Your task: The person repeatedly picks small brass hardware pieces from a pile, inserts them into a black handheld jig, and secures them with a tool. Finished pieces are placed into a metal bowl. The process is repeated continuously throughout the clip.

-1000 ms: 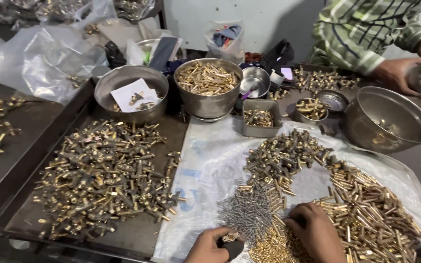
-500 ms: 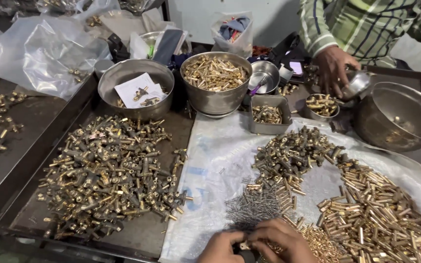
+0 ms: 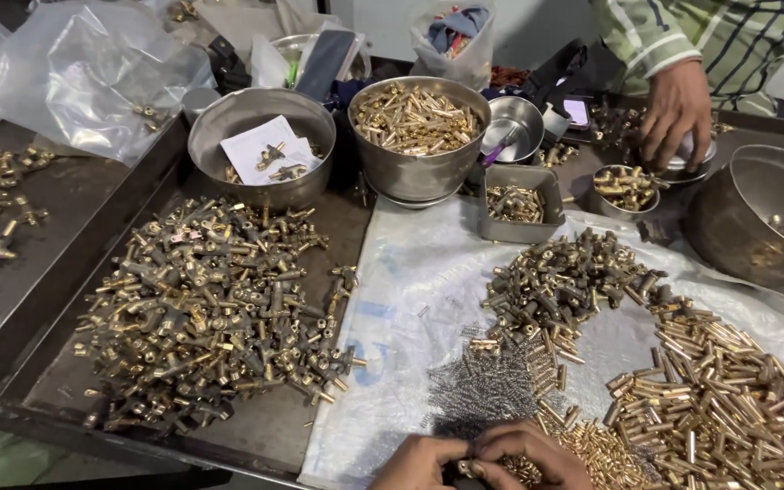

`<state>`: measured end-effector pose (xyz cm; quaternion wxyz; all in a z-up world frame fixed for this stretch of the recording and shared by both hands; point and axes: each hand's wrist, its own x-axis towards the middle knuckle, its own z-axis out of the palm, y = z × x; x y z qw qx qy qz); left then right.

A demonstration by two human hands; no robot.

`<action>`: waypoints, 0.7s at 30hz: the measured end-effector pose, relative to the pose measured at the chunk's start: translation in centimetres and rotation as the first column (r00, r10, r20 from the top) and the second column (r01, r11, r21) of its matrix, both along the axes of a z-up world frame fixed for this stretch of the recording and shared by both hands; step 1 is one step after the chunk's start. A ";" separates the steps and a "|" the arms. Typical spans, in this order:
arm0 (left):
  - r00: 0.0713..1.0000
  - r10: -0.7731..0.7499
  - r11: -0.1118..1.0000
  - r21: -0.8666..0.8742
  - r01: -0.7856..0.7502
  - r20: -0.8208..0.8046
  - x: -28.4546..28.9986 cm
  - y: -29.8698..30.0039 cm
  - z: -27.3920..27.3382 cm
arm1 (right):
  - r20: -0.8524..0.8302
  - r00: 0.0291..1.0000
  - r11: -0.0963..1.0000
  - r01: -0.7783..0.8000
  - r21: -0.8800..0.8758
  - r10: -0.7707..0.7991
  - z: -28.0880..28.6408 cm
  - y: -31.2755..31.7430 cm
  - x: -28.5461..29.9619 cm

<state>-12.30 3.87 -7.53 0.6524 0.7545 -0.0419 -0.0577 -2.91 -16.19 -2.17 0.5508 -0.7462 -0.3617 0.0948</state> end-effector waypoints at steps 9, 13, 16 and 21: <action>0.977 0.035 0.893 -0.431 -0.125 -0.211 0.5 -0.6 3.5 | 0.309 0.884 0.541 0.460 -0.704 -0.350 10.1 -1.9 6.4; 0.823 0.233 0.844 -0.313 -0.436 -0.519 0.9 -0.5 5.6 | 0.623 0.777 0.549 0.559 -0.621 -0.088 4.1 -9.0 11.2; 0.851 0.447 0.773 -0.359 -0.522 -0.275 1.1 -0.4 4.4 | 0.615 0.788 0.533 0.515 -0.671 0.014 2.8 -9.6 11.6; 0.842 0.463 0.781 -0.323 -0.535 -0.277 1.1 -0.3 4.2 | 0.537 0.843 0.328 0.510 -0.795 -0.011 4.0 -7.6 11.7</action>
